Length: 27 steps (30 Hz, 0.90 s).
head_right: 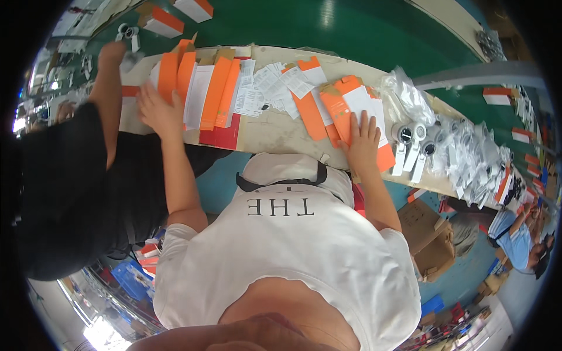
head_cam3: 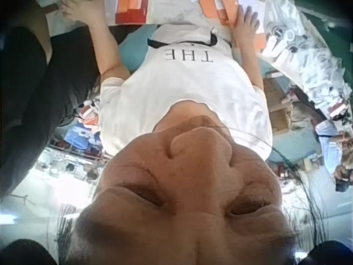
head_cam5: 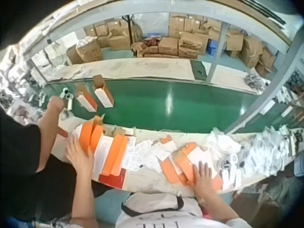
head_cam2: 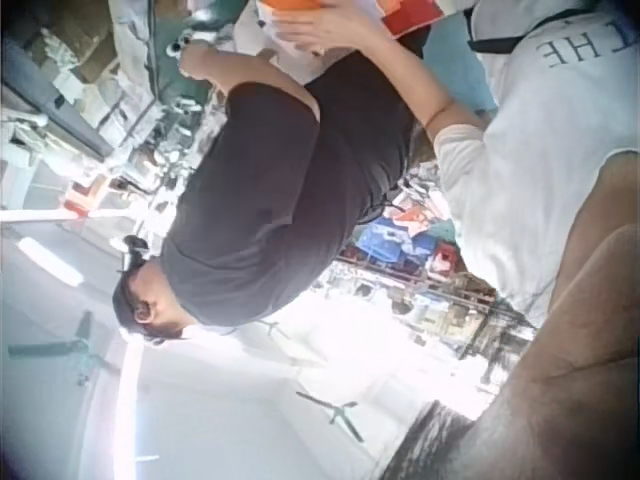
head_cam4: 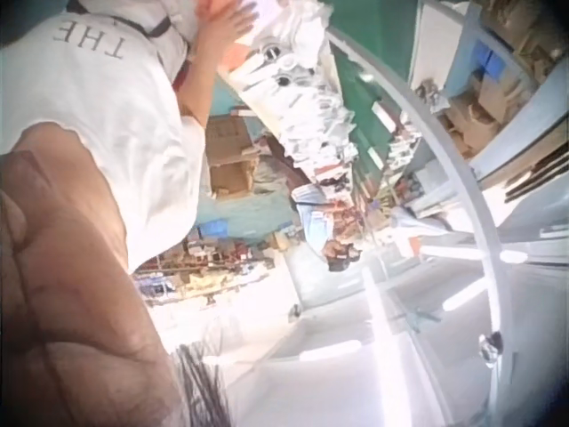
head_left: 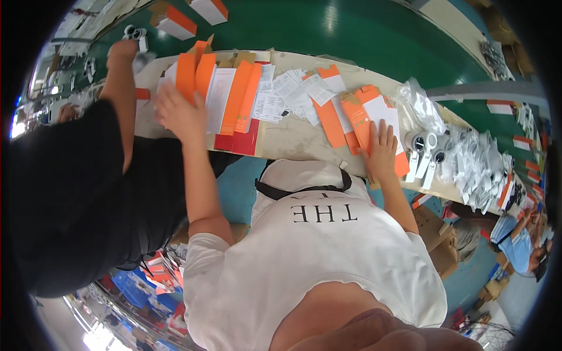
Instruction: The person folds flat cardboard into packaging boxes, inserts papers and packaged items into the boxes, and closes the box flaps by hand.
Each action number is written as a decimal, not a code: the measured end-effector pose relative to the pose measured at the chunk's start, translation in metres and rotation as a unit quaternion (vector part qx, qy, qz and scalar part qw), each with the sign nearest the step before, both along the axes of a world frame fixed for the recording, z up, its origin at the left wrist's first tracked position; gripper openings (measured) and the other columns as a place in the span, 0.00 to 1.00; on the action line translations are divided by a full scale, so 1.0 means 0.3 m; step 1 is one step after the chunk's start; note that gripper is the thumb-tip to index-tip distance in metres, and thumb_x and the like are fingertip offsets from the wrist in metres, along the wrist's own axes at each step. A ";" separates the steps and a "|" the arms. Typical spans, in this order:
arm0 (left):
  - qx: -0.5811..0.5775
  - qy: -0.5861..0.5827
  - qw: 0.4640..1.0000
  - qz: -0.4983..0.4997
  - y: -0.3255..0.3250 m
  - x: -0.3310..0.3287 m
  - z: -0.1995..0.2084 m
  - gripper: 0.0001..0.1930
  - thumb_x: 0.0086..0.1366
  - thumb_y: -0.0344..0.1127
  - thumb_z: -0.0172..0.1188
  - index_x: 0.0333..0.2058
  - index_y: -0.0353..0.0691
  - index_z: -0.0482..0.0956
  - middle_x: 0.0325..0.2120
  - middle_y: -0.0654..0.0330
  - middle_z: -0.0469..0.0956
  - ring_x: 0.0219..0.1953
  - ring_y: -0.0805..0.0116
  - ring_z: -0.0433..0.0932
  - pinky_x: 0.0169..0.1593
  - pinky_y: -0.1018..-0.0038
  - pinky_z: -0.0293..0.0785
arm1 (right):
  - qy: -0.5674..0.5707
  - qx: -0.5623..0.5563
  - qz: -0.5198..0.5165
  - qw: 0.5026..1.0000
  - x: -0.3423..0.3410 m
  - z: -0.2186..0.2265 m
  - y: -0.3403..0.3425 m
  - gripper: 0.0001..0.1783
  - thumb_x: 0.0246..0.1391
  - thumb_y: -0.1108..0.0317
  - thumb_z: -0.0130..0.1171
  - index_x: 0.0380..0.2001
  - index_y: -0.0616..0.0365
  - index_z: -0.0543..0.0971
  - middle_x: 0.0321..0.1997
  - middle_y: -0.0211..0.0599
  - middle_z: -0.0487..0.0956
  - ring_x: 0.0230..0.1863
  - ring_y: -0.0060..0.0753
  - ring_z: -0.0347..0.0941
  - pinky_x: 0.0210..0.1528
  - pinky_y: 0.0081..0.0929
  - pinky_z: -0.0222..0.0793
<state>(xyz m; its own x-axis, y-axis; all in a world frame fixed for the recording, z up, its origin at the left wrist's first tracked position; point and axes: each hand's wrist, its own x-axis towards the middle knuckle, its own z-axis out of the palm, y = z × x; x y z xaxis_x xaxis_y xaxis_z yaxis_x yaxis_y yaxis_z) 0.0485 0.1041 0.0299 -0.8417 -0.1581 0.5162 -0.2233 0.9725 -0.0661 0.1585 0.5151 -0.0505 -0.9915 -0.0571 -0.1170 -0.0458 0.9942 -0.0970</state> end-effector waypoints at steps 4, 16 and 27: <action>0.630 -0.258 0.707 -0.190 0.405 0.065 -0.099 0.20 0.54 0.42 0.60 0.43 0.36 0.73 0.37 0.58 0.75 0.39 0.69 0.72 0.44 0.73 0.68 | 0.131 -0.038 -0.002 0.991 0.072 -0.103 0.027 0.28 0.49 0.64 0.53 0.55 0.54 0.63 0.61 0.42 0.59 0.60 0.53 0.53 0.59 0.42 0.51; 0.794 -0.376 0.451 -0.161 0.837 0.190 -0.343 0.13 0.60 0.42 0.53 0.33 0.37 0.74 0.28 0.61 0.76 0.22 0.76 0.75 0.18 0.82 0.68 | 0.123 -0.106 -0.007 0.987 0.165 -0.005 -0.013 0.31 0.47 0.64 0.56 0.56 0.54 0.62 0.60 0.39 0.61 0.61 0.47 0.53 0.59 0.41 0.51; 0.834 -0.189 0.423 -0.298 0.630 0.190 0.069 0.13 0.58 0.36 0.54 0.38 0.36 0.66 0.35 0.63 0.70 0.39 0.76 0.68 0.44 0.78 0.65 | 0.051 -0.671 -0.087 0.735 -0.033 0.404 -0.229 0.13 0.55 0.69 0.51 0.43 0.61 0.72 0.40 0.30 0.75 0.42 0.19 0.68 0.45 0.20 0.63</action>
